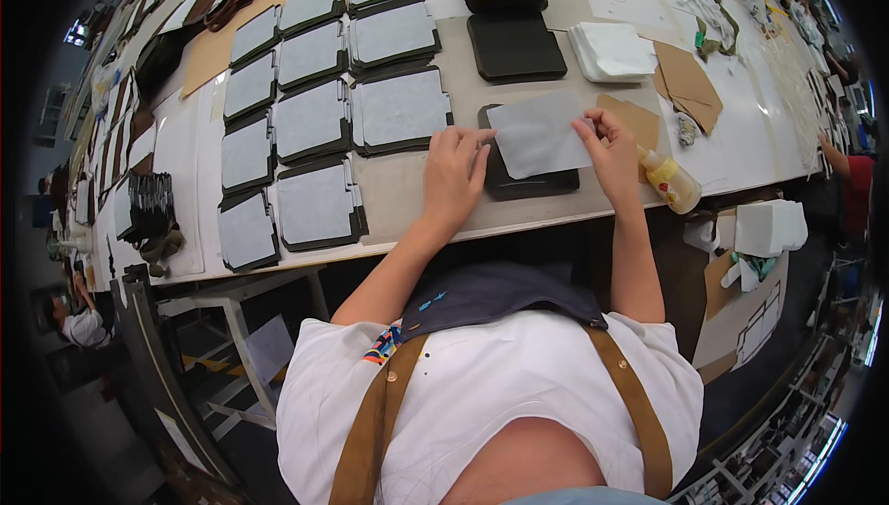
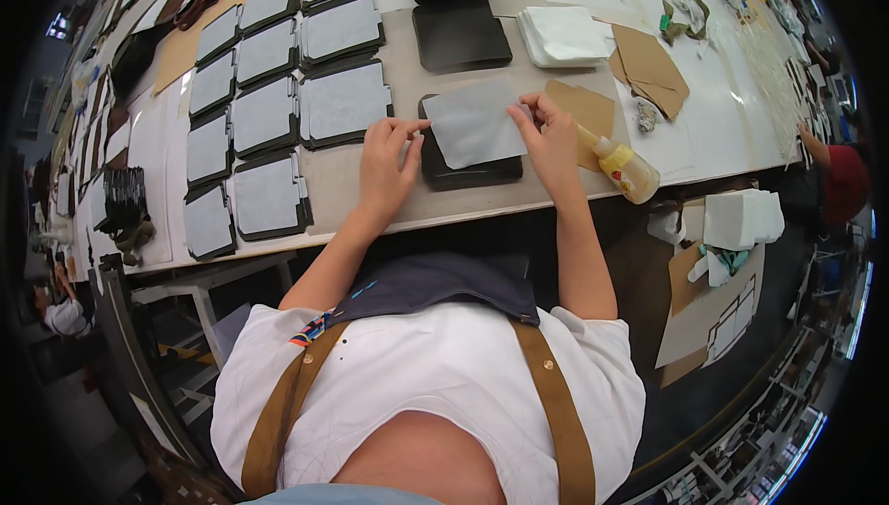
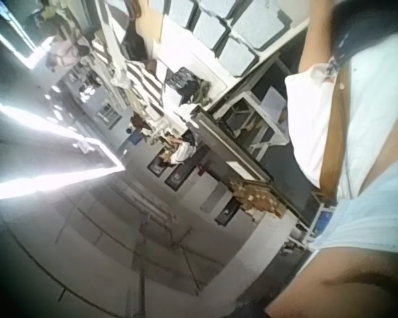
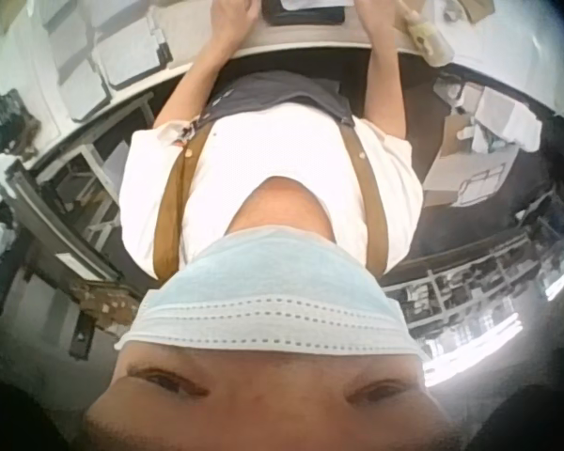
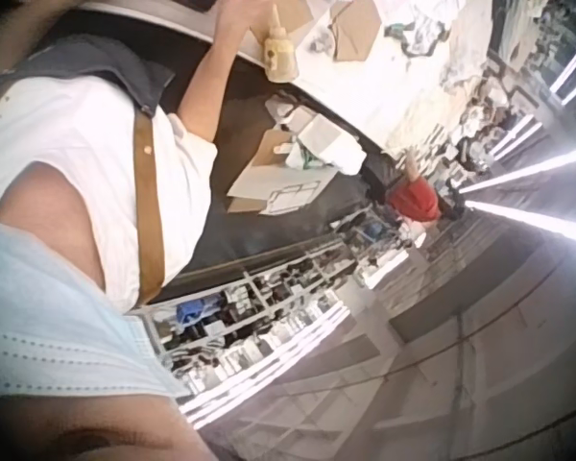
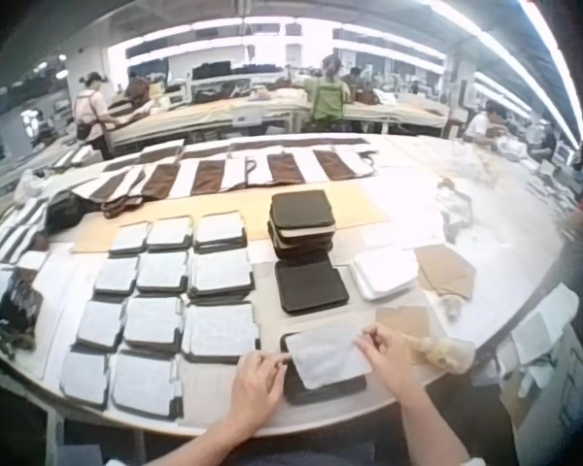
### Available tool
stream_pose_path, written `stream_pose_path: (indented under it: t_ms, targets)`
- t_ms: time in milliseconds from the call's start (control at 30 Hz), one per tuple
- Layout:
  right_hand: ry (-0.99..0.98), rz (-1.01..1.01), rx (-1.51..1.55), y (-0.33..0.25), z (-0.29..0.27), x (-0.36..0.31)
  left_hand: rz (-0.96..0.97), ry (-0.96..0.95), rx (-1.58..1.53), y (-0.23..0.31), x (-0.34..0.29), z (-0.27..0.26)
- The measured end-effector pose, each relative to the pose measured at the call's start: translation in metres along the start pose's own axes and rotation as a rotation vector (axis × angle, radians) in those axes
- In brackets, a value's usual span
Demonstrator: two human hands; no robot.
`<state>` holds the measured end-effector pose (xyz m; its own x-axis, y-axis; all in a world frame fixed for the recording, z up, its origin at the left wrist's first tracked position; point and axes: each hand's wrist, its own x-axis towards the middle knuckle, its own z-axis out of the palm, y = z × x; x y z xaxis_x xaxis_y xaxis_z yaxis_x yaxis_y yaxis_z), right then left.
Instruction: The person applies glue from a squeeze bottle onto black rectangular pads and then places white square inserts on top, pressing them down. They repeat this process for multiple units, stacking the finished assemblies on the table.
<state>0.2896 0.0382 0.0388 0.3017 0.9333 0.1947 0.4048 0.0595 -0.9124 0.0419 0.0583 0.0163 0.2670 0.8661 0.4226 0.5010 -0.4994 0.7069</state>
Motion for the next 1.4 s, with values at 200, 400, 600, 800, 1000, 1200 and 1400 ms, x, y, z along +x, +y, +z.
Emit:
stream_pose_path:
  t_ms: [200,400,600,800,1000,1200,1400]
  targets:
    - [0.097,0.012,-0.034,-0.018,-0.040,0.005,0.094,-0.014,0.162,0.004,0.006,-0.007]
    - [0.207,-0.077,-0.275,-0.051,-0.075,0.001,0.151,-0.009,0.042,0.015,0.014,-0.003]
    - [0.134,-0.152,-0.340,-0.091,-0.073,-0.013,-0.233,-0.291,-0.639,0.042,0.028,0.022]
    - [0.048,0.014,0.190,-0.086,-0.059,-0.021,-0.511,-0.487,-1.104,0.049,0.041,0.019]
    - [0.050,0.124,0.188,-0.038,-0.022,-0.035,-0.367,-0.151,-0.713,0.038,0.019,0.008]
    - [0.096,-0.003,-0.124,-0.001,0.008,-0.044,-0.108,-0.097,-0.096,0.018,0.001,0.001]
    - [0.001,-0.007,-0.132,0.008,0.012,-0.032,-0.146,-0.116,-0.043,0.016,-0.002,0.000]
